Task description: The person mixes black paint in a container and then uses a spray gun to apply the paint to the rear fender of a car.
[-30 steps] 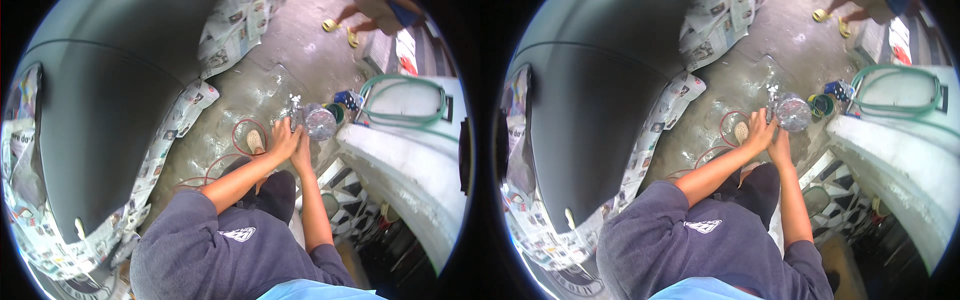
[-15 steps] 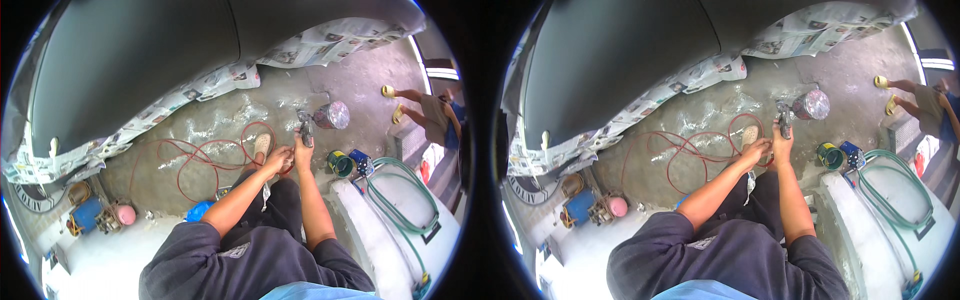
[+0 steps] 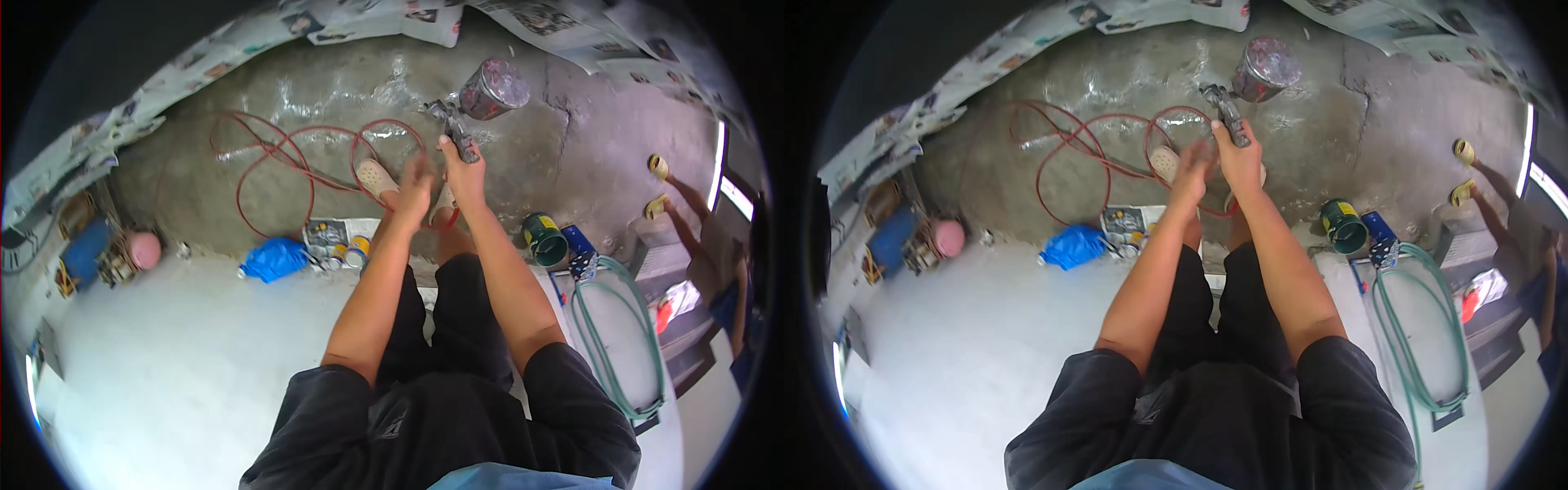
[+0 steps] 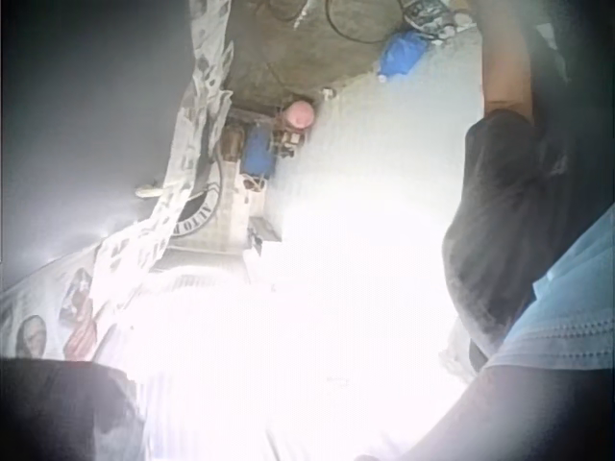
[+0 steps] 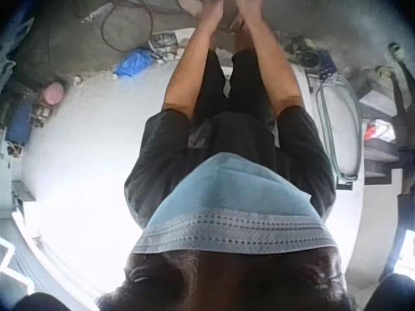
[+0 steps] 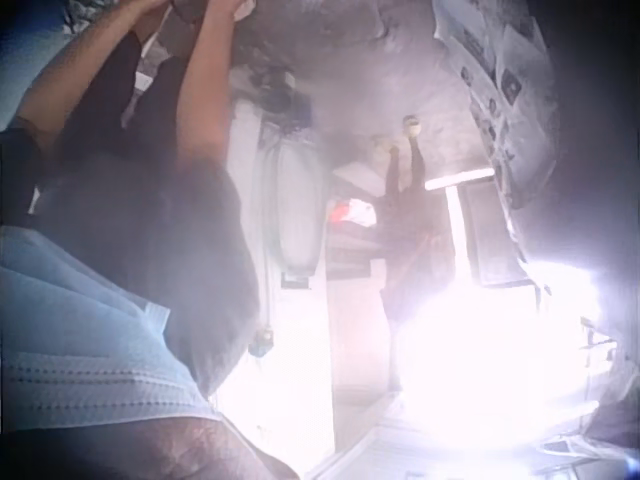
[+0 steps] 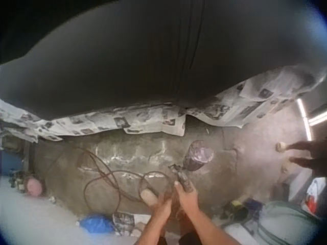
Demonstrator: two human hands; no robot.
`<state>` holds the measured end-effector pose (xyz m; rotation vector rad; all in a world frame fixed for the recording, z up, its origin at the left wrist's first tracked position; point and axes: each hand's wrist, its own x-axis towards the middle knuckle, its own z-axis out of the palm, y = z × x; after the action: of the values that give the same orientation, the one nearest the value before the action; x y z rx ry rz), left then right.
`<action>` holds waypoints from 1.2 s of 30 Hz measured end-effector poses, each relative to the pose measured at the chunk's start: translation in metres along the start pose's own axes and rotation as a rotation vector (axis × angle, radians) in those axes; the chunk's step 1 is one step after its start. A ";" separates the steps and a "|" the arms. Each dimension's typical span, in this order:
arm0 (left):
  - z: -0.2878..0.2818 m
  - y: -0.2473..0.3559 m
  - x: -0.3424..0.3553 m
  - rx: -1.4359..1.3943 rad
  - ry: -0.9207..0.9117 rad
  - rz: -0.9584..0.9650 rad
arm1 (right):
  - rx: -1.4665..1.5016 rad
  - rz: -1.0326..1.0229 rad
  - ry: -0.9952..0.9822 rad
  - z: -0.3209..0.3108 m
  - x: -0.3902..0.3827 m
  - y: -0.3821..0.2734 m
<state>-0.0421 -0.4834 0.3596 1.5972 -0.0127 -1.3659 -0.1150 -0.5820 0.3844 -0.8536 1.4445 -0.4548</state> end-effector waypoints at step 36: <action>-0.173 0.134 0.042 0.777 -0.124 0.082 | -0.772 -0.280 -0.497 0.128 -0.010 0.017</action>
<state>0.1771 -0.4627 0.3949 2.0967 -0.7553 -1.4804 0.0041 -0.5347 0.3675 -1.6640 1.0199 0.1443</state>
